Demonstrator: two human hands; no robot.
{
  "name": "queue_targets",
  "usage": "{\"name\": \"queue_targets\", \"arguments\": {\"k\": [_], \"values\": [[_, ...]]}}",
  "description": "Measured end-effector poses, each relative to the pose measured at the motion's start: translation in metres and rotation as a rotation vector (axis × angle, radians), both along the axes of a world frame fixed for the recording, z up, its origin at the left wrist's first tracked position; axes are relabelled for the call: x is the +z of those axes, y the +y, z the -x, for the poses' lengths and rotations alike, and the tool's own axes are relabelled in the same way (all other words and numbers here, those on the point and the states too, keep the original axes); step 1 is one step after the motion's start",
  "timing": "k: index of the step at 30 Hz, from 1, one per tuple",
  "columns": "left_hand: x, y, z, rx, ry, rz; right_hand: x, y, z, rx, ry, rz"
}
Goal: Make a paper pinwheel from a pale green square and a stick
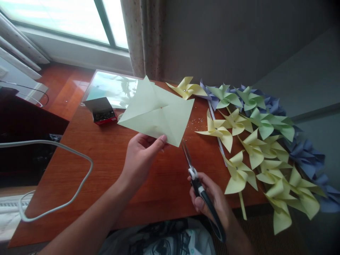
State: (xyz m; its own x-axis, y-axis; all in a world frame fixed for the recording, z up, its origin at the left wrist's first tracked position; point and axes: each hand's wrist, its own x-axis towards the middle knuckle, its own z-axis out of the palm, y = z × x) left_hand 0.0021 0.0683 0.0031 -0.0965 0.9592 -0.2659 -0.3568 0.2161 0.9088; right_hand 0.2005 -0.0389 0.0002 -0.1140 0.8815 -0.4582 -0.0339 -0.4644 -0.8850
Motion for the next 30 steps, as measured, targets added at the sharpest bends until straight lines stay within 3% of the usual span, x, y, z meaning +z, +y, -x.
{"name": "queue_targets", "arguments": {"k": [16, 30], "values": [[-0.003, -0.003, -0.005, -0.105, -0.002, -0.059, 0.006, 0.016, 0.01, 0.075, 0.132, 0.043], [-0.002, -0.003, -0.005, -0.125, 0.006, -0.059, 0.007, 0.016, 0.011, 0.079, 0.086, 0.055]]}}
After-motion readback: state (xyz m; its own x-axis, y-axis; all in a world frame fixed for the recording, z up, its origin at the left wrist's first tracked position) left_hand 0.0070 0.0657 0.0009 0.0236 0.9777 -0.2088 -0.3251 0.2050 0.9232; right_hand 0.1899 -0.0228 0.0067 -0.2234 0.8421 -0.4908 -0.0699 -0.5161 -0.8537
